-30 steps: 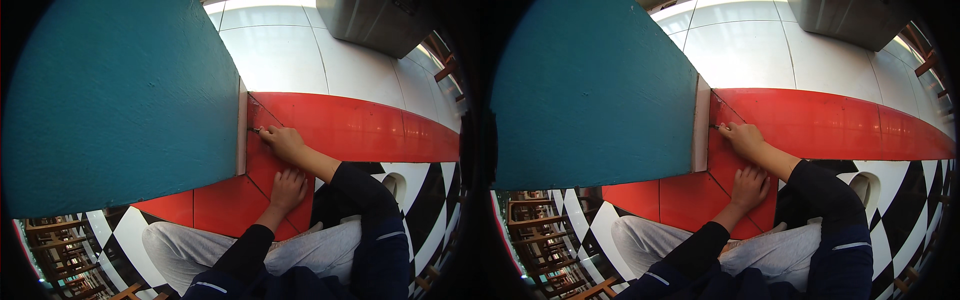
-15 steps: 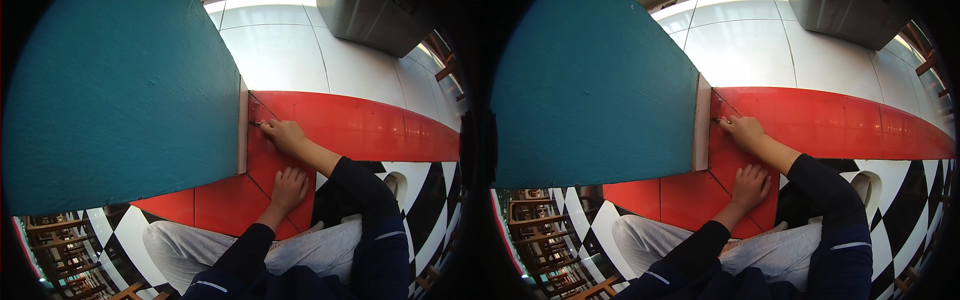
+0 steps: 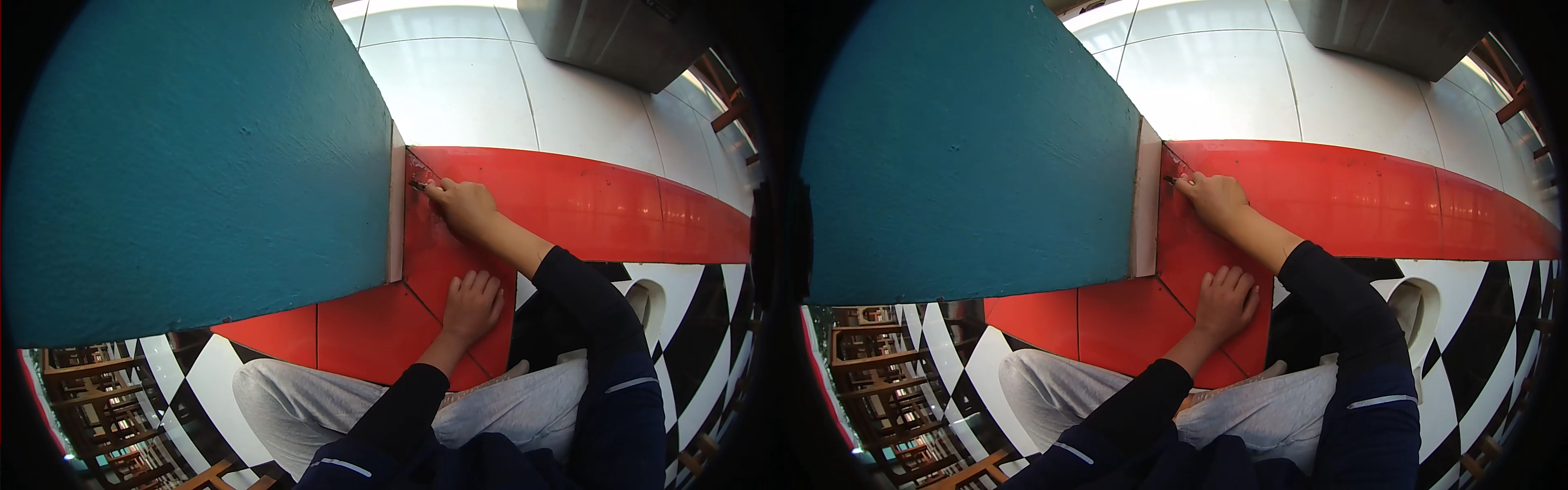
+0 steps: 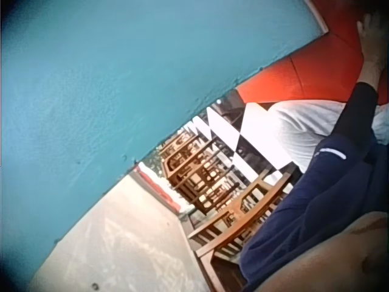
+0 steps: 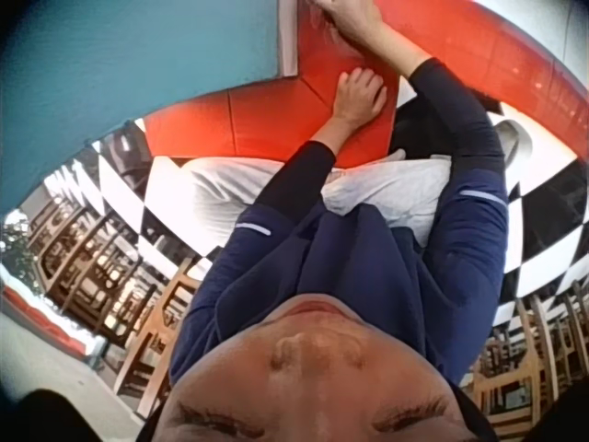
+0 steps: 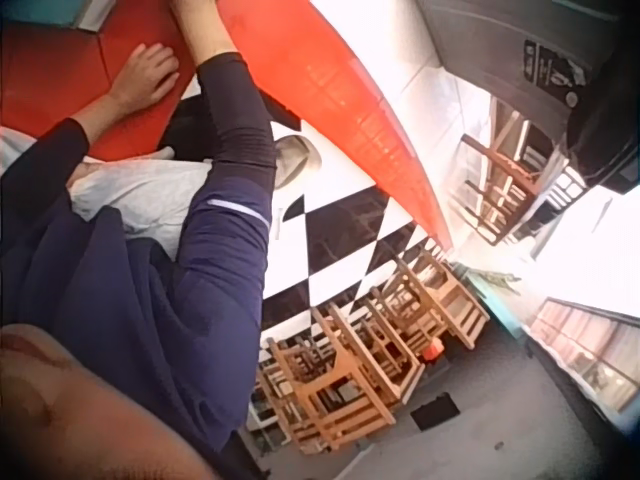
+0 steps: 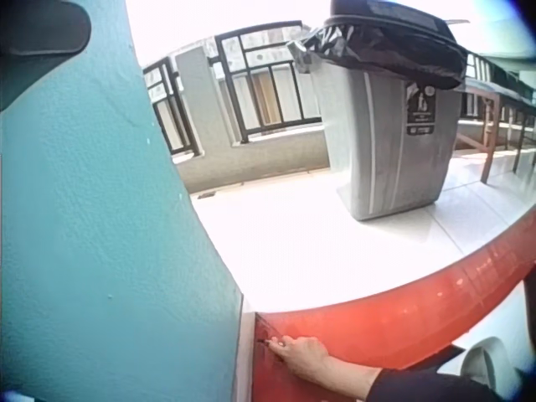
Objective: The person uses a utility knife to scrape excess grout or sealant from the joint between a red floor tile and a blue pillar, then wipes the area with a white cloth and rinses the cloth in a bucket of water.
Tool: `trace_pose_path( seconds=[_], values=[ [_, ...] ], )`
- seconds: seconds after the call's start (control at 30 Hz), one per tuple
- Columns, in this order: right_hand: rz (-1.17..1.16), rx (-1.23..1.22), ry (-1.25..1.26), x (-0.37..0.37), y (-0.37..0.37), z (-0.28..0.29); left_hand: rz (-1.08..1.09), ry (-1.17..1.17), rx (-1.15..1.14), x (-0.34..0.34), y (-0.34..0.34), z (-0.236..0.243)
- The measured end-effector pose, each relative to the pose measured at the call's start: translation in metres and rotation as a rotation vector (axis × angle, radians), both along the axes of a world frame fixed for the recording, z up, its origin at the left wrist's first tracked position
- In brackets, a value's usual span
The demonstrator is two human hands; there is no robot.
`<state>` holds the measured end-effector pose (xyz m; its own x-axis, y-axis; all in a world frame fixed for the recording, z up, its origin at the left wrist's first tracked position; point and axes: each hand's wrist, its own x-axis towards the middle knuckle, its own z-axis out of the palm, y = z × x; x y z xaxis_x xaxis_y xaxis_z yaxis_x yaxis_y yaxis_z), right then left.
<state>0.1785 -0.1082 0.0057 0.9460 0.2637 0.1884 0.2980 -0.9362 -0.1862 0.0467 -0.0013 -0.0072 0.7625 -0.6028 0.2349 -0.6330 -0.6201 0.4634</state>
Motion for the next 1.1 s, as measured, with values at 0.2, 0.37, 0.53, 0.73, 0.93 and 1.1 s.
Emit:
trace_pose_path(
  seconds=[0.2, 0.37, 0.53, 0.73, 0.93, 1.1],
  values=[
    [0.042, 0.032, 0.027, -0.004, 0.001, -0.004, 0.011, -0.016, -0.016, 0.003, 0.001, 0.002],
    [0.05, 0.053, 0.012, -0.013, 0.012, -0.004, 0.021, -0.014, -0.028, 0.003, 0.004, -0.002],
    [-0.036, 0.044, -0.007, 0.006, 0.001, 0.004, 0.008, -0.01, -0.016, 0.002, 0.0, 0.0],
    [0.104, 0.049, 0.09, -0.014, 0.01, -0.003, 0.021, -0.047, -0.028, 0.001, 0.003, -0.003],
    [0.016, 0.017, -0.009, -0.002, 0.01, -0.003, 0.029, -0.075, -0.072, 0.001, 0.003, -0.006],
    [0.086, 0.053, 0.001, -0.012, 0.004, -0.005, 0.015, -0.029, -0.033, 0.002, 0.0, -0.002]
  ],
)
